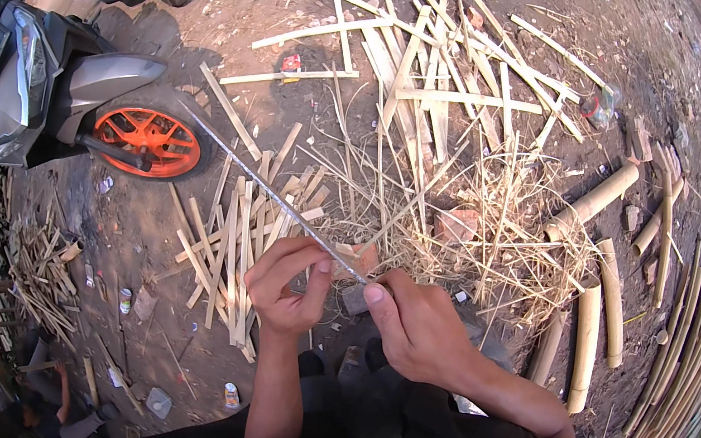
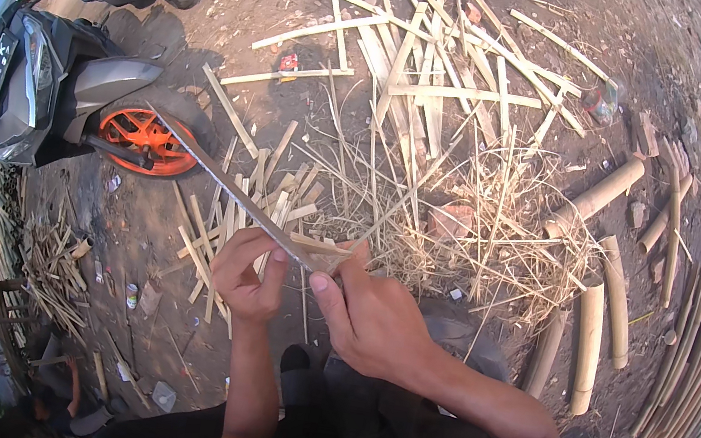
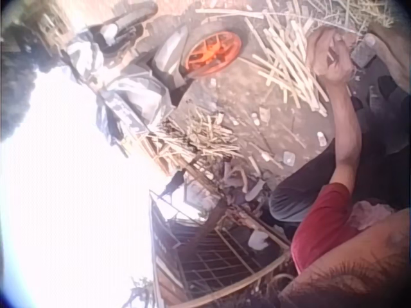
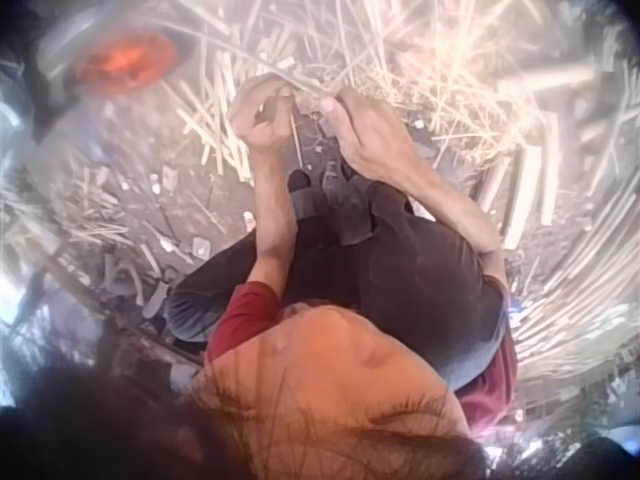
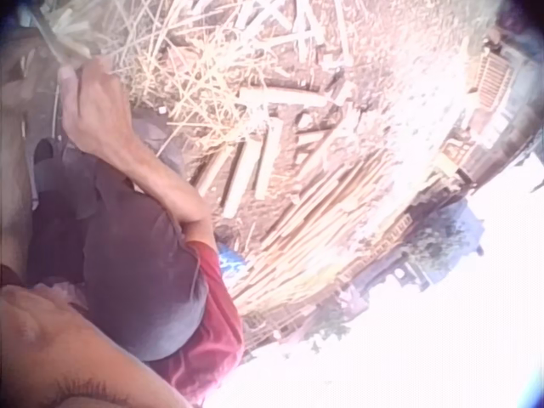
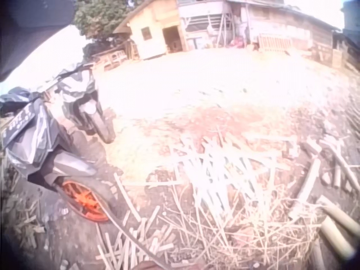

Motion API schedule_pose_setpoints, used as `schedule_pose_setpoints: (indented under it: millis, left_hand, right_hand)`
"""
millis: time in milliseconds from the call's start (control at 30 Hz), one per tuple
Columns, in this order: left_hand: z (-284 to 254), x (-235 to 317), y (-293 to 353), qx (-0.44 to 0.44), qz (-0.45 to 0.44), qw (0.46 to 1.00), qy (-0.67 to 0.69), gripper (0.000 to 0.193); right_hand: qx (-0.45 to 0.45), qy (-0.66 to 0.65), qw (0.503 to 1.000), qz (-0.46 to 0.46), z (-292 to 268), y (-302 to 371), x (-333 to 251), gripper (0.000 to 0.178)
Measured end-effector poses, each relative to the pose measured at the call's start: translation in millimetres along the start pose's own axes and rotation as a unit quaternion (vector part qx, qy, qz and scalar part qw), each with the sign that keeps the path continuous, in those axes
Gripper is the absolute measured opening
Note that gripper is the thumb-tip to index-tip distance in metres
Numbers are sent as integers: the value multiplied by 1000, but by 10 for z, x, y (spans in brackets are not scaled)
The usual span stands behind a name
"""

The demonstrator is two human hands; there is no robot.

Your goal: The person shaves and smooths thin bamboo strips using a large blade, repeatedly sliding the blade along the length of the strips while seated outdoors.

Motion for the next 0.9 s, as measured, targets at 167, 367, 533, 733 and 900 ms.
schedule_pose_setpoints:
  millis: [167, 367, 533, 733, 900]
  left_hand:
    - [4, 14, -17, -2, 10, 1000, -12, 13]
    - [-481, 243, -524, 136, 96, 983, -73, 31]
    - [-272, 905, -1451, -23, 303, 909, -285, 41]
    - [211, 651, -1558, -211, 257, 884, -328, 59]
    - [524, 4, -1234, -237, 218, 904, -281, 60]
  right_hand:
    - [7, -10, 1000, -5, -12, -12, -19, 35]
    - [2, 11, 1000, 3, 2, 16, 30, 40]
    - [4, 65, 997, 52, -63, 61, -13, 35]
    - [23, 84, 995, 41, 32, -15, 76, 39]
    - [-8, 134, 988, 75, 7, 8, 234, 49]
Point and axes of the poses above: each hand's wrist, its own y-axis away from the middle knuckle, its own z-axis out of the palm, x = y × z, the point moved 5 cm from there along -y, towards the middle knuckle, and after that the axes turned 14 degrees about -y, right-handed, at the moved point
